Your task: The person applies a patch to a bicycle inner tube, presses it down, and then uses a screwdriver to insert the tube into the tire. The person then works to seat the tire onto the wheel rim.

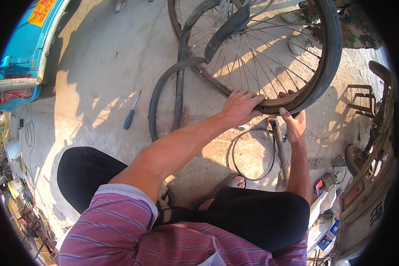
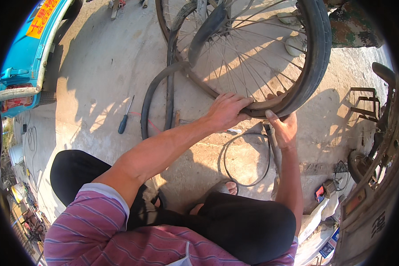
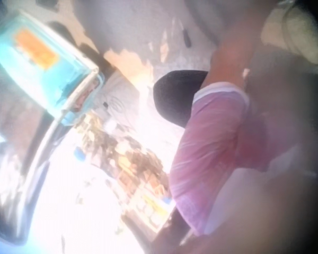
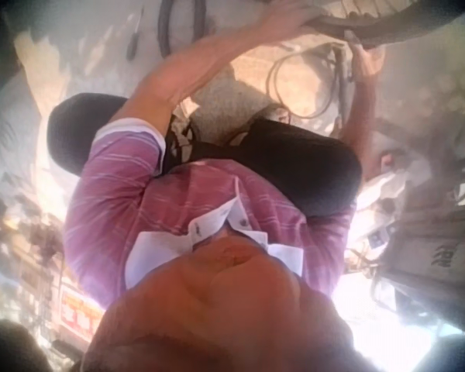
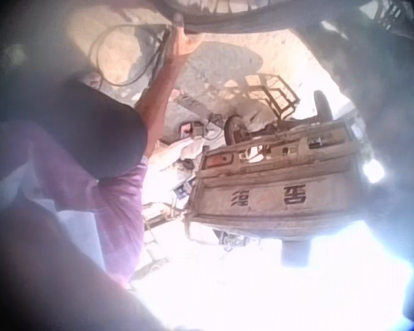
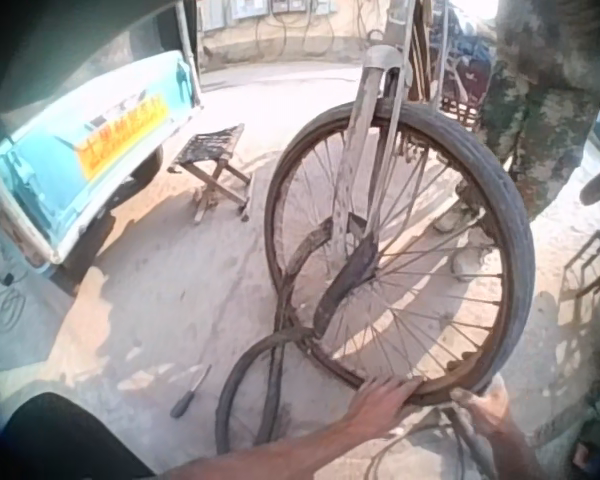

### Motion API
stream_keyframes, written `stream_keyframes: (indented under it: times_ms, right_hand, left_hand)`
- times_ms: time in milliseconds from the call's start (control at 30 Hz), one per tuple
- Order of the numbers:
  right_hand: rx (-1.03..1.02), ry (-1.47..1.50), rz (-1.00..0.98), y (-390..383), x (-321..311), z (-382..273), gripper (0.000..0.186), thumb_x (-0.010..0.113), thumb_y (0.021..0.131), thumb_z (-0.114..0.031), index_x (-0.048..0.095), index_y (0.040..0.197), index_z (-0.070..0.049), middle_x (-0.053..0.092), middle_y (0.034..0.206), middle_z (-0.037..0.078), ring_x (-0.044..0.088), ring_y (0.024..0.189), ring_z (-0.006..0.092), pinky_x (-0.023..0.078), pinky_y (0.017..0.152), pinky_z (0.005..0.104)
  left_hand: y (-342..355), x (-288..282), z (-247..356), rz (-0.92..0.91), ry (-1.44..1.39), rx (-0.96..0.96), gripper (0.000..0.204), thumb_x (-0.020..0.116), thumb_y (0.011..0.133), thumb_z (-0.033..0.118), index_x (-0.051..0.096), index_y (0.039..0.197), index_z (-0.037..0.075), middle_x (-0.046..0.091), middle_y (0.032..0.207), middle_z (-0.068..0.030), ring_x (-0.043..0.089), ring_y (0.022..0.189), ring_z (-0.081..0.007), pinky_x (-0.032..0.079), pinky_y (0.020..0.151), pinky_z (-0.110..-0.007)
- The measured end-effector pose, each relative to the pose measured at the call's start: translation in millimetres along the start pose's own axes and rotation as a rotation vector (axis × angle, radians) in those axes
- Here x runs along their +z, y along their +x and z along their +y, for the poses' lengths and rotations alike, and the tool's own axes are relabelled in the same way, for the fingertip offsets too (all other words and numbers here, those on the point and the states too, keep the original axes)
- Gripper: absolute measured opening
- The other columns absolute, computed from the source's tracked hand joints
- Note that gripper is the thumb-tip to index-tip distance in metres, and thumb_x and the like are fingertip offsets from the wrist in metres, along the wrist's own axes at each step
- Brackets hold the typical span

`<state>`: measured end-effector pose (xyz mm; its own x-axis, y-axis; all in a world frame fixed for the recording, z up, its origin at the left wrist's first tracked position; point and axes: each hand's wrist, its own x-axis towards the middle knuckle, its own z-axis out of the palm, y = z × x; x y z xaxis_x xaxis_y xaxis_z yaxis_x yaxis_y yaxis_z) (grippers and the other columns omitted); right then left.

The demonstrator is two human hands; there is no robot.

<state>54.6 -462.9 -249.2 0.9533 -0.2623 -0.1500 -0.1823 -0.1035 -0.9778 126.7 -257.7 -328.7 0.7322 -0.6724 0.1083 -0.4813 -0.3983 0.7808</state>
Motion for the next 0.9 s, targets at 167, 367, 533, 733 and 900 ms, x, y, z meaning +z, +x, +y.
stream_keyframes:
  times_ms: [167,367,533,733,900]
  right_hand:
    - [-0.019,-0.126,0.094,-12,15,36,0.058,0.085,0.092,-0.022,0.057,0.136,0.005,0.069,0.126,0.016,0.066,0.113,0.0225,0.052,0.099,0.0366]
    - [-0.109,-0.288,0.322,-16,36,38,0.048,0.085,0.093,-0.023,0.063,0.127,0.003,0.074,0.113,0.013,0.070,0.100,0.0190,0.056,0.091,0.0341]
    - [-0.095,-0.223,0.226,-14,27,38,0.053,0.084,0.093,-0.021,0.058,0.132,0.004,0.071,0.119,0.013,0.067,0.109,0.0205,0.053,0.098,0.0353]
    - [-0.011,-0.216,0.055,-15,17,25,0.069,0.075,0.099,-0.022,0.040,0.153,0.004,0.056,0.145,0.019,0.057,0.131,0.0258,0.051,0.106,0.0381]
    - [0.063,-0.006,-0.024,-20,8,16,0.072,0.071,0.100,-0.025,0.036,0.156,0.005,0.057,0.141,0.016,0.057,0.126,0.0247,0.048,0.106,0.0378]
  left_hand:
    - [3,-3,-6,0.000,-0.035,0.032,0.053,0.081,0.085,0.029,0.067,0.133,0.013,0.071,0.117,-0.0063,0.064,0.114,-0.0300,0.050,0.099,-0.044]
    - [16,-14,-23,-0.178,-0.128,0.028,0.052,0.080,0.087,0.036,0.069,0.133,0.013,0.072,0.118,-0.0092,0.063,0.116,-0.0335,0.050,0.099,-0.047]
    - [22,-18,-24,-0.234,-0.135,0.021,0.052,0.079,0.087,0.035,0.069,0.133,0.012,0.072,0.117,-0.0114,0.063,0.117,-0.0348,0.049,0.099,-0.048]
    - [1,-5,-15,-0.021,-0.133,0.058,0.049,0.081,0.085,0.021,0.068,0.132,0.011,0.069,0.122,-0.0100,0.061,0.117,-0.0349,0.050,0.101,-0.047]
    - [-23,17,11,0.216,-0.124,-0.002,0.055,0.080,0.084,0.012,0.064,0.137,0.008,0.064,0.129,-0.0122,0.059,0.121,-0.0363,0.049,0.105,-0.046]
